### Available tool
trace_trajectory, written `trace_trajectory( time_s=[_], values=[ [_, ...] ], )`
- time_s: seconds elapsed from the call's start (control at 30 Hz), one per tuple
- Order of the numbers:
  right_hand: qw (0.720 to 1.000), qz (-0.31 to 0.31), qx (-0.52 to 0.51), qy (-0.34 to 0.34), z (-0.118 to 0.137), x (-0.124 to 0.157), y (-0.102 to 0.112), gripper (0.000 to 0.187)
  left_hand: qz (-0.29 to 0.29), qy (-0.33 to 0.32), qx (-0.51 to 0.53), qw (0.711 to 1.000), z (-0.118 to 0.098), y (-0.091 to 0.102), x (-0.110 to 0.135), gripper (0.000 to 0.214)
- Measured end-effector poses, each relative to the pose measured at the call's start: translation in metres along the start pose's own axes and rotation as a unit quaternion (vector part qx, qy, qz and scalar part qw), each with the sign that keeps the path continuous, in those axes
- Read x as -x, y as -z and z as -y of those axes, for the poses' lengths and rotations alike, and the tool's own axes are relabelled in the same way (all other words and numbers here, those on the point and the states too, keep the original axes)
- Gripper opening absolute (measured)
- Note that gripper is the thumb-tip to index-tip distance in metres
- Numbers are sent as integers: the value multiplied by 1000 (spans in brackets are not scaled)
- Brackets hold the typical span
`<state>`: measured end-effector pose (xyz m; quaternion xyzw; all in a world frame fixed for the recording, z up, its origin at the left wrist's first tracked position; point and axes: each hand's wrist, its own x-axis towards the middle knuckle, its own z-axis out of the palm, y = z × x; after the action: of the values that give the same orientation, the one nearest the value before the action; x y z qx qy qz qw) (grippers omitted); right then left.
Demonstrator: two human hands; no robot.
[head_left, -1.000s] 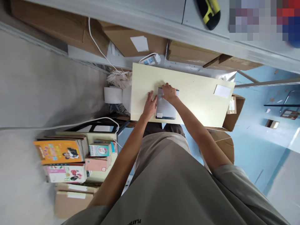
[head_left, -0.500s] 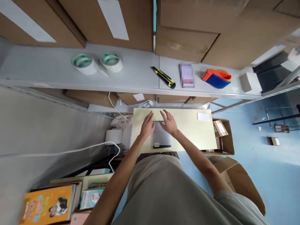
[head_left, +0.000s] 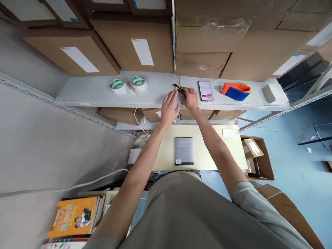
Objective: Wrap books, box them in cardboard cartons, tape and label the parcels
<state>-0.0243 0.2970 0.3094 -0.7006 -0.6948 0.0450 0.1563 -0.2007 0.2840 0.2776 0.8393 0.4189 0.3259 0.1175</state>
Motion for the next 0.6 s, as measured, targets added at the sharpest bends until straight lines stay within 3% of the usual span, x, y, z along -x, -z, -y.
trace_trajectory(
  time_s=[0.13,0.27,0.37,0.47,0.6],
  values=[
    [999,-20,-21,34,-7,47,-18,65,23,83,15,996,21,-31,85,64],
    [996,2,-90,20,-11,140,-59,71,129,206,23,970,48,-79,197,63],
    [991,24,-130,-35,-9,216,-102,71,217,243,48,944,59,-113,262,69],
    [981,80,-135,-117,-9,279,-140,67,258,217,73,939,61,-144,295,73],
    [957,144,-126,-218,-13,331,-169,70,270,201,85,938,60,-173,307,74]
  ],
)
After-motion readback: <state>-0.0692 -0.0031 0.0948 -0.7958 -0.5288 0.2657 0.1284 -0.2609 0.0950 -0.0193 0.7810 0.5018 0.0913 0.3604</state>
